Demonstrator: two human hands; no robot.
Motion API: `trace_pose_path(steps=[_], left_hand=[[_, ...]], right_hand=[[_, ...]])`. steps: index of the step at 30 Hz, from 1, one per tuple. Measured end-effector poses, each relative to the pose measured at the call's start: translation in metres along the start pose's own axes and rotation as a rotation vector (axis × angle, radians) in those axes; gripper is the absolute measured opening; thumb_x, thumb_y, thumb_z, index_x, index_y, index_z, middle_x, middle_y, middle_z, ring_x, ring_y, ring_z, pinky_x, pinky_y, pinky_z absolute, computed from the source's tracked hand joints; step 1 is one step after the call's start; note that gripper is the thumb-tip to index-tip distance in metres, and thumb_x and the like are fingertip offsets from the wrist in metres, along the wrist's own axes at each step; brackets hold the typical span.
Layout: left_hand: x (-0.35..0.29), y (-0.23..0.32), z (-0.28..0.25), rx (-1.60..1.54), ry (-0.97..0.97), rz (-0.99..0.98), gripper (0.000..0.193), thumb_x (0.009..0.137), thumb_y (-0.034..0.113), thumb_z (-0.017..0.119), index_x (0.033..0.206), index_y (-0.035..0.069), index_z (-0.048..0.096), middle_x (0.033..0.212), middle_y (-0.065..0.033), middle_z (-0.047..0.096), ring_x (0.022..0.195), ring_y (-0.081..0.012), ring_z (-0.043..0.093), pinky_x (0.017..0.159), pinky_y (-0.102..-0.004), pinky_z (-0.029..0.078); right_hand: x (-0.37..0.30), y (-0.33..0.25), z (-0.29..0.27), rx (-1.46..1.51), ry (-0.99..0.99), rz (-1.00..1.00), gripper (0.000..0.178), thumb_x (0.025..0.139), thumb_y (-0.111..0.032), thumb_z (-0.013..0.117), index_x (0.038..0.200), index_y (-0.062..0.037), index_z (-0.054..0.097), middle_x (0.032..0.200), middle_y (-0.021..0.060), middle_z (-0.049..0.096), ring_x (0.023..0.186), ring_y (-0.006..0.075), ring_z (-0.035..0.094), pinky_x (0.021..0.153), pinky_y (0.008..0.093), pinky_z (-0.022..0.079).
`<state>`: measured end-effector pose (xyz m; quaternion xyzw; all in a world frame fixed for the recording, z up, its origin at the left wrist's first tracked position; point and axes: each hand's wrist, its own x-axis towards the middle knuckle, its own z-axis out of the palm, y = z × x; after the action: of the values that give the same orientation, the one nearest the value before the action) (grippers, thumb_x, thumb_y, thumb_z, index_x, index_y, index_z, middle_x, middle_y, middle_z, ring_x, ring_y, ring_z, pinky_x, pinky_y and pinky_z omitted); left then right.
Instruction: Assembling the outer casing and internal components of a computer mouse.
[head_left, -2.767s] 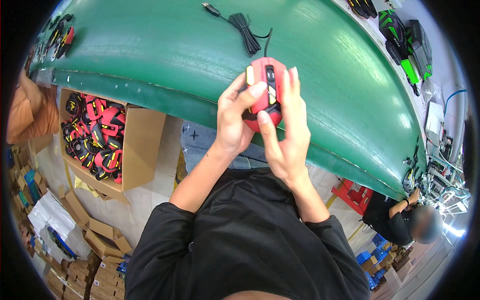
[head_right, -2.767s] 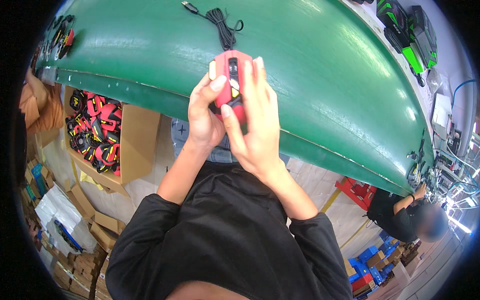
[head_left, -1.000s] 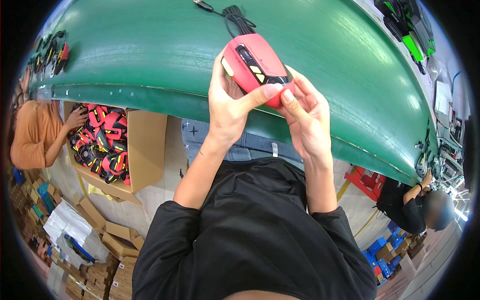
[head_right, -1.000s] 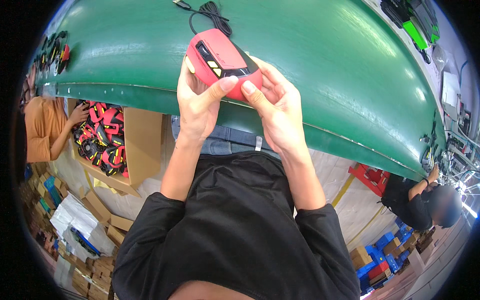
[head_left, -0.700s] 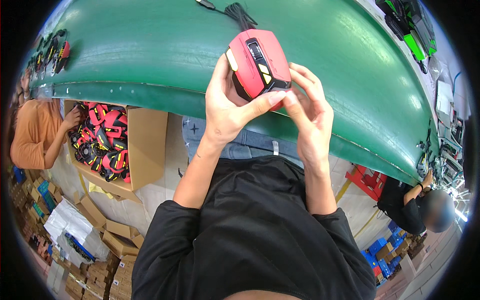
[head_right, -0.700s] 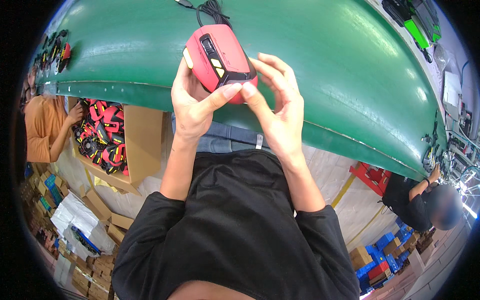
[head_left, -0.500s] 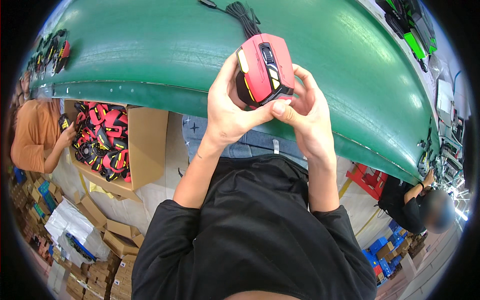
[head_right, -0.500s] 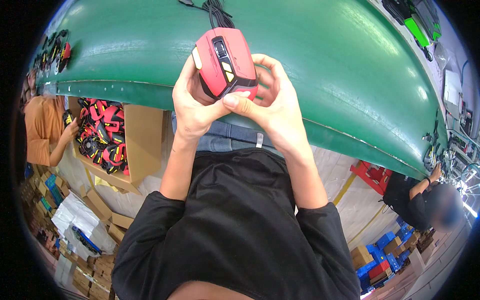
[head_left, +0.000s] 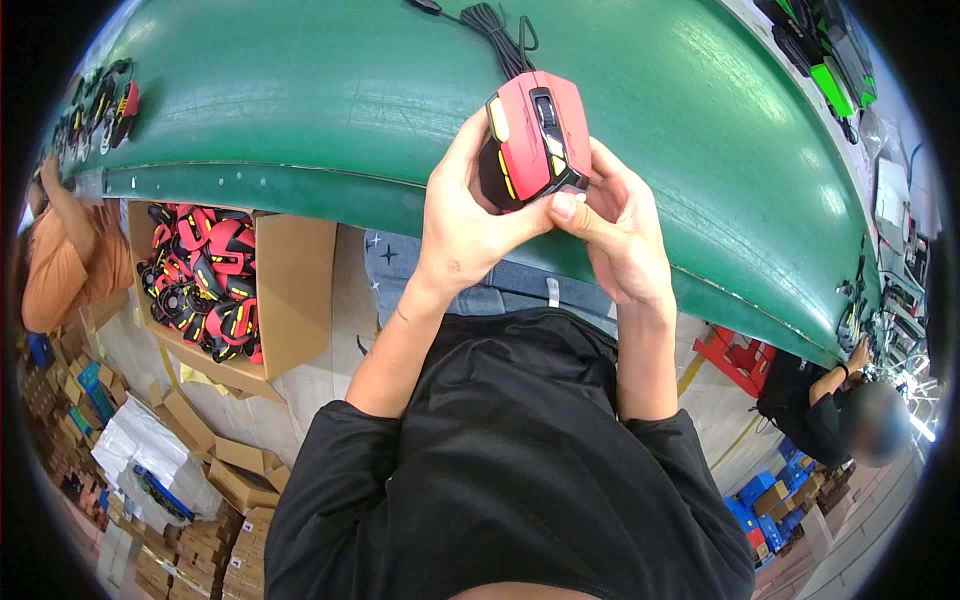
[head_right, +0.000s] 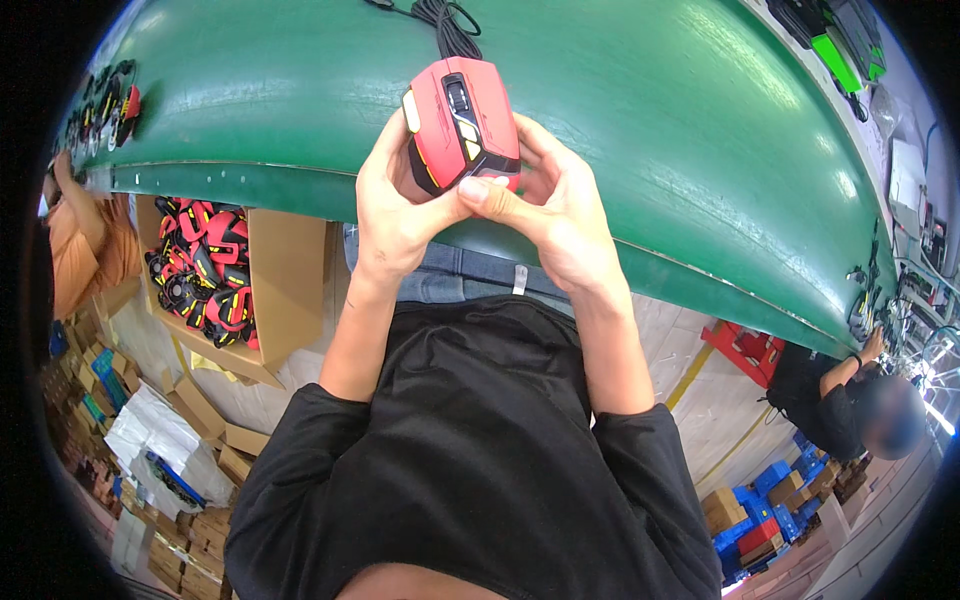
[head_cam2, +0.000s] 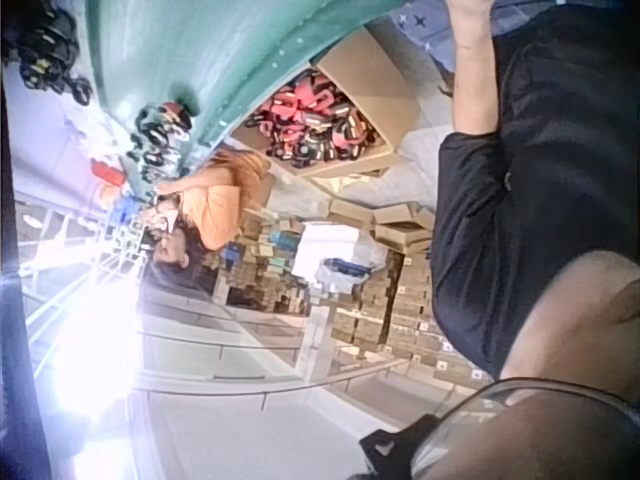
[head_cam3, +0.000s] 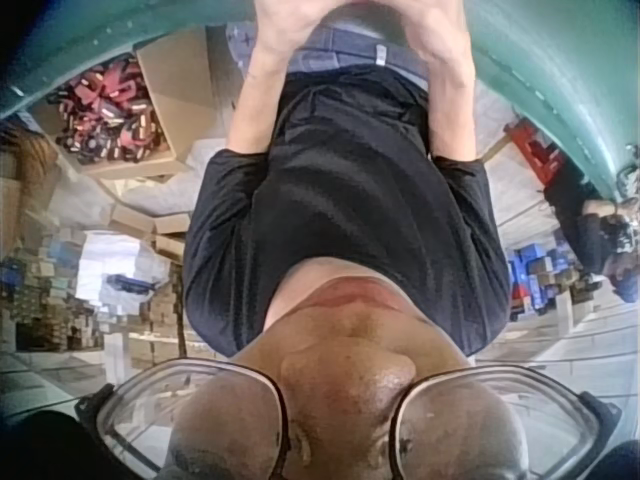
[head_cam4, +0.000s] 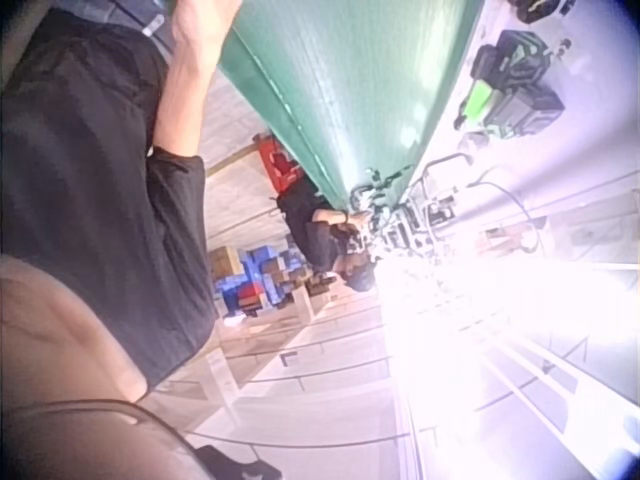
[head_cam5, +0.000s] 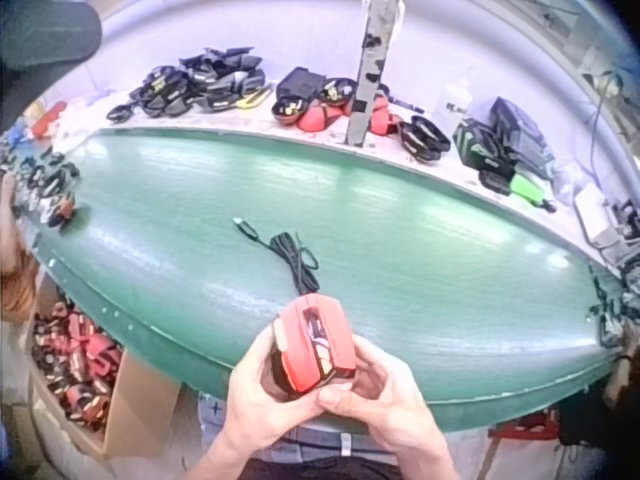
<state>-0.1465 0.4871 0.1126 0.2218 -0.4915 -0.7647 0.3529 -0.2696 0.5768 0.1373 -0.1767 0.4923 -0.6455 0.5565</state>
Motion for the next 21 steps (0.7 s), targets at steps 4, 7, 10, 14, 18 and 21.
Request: trace_pose_path(steps=[4,7,10,14,18,21], left_hand=[[0.004,0.003,-0.003,-0.113,-0.029,-0.131,0.08,0.072,0.002,0.083,0.139,-0.006,0.04,0.125,-0.0115,0.057,0.114,-0.0183,0.057,0.099,-0.033,0.046],[0.003,0.005,-0.004,-0.131,-0.084,-0.124,0.085,0.07,0.0,0.084,0.141,-0.006,0.037,0.127,-0.012,0.055,0.118,-0.0195,0.054,0.101,-0.034,0.046],[0.002,0.005,-0.003,-0.114,-0.129,-0.094,0.092,0.07,-0.002,0.084,0.144,-0.007,0.03,0.135,-0.0146,0.048,0.123,-0.0215,0.051,0.105,-0.0356,0.044],[0.002,0.001,-0.003,-0.056,-0.113,-0.076,0.092,0.071,-0.002,0.083,0.145,-0.008,0.028,0.135,-0.0153,0.048,0.124,-0.0218,0.05,0.105,-0.0361,0.044],[0.001,0.003,0.0,-0.049,-0.102,-0.069,0.092,0.072,-0.004,0.082,0.146,-0.008,0.026,0.136,-0.0163,0.048,0.124,-0.0224,0.051,0.105,-0.0362,0.044],[0.0,0.003,0.002,-0.002,-0.11,-0.051,0.092,0.073,-0.005,0.081,0.146,-0.008,0.026,0.136,-0.0167,0.049,0.123,-0.0225,0.052,0.104,-0.0358,0.045]], right_hand=[[-0.001,-0.003,-0.008,0.079,0.0,0.007,0.063,0.087,-0.007,0.07,0.14,0.007,0.041,0.132,0.0171,0.056,0.114,0.021,0.058,0.097,0.0343,0.048],[-0.002,-0.003,-0.013,0.043,-0.011,-0.026,0.063,0.089,-0.007,0.069,0.142,0.0056,0.039,0.132,0.0181,0.057,0.115,0.021,0.059,0.096,0.0336,0.049],[0.0,-0.004,-0.017,0.027,-0.008,-0.03,0.063,0.089,-0.008,0.069,0.143,0.0046,0.038,0.131,0.0183,0.057,0.116,0.0212,0.059,0.096,0.0333,0.049],[-0.001,-0.001,-0.013,0.048,0.011,-0.019,0.063,0.089,-0.008,0.068,0.143,0.0042,0.038,0.132,0.018,0.057,0.116,0.0215,0.058,0.097,0.034,0.049],[-0.001,0.002,-0.009,0.013,0.015,-0.078,0.063,0.089,-0.009,0.068,0.143,0.0053,0.038,0.133,0.0173,0.056,0.116,0.021,0.058,0.098,0.0345,0.048],[0.0,0.007,-0.014,-0.028,-0.006,-0.135,0.063,0.09,-0.011,0.069,0.142,0.006,0.038,0.133,0.0172,0.056,0.115,0.0204,0.058,0.097,0.0345,0.048]])
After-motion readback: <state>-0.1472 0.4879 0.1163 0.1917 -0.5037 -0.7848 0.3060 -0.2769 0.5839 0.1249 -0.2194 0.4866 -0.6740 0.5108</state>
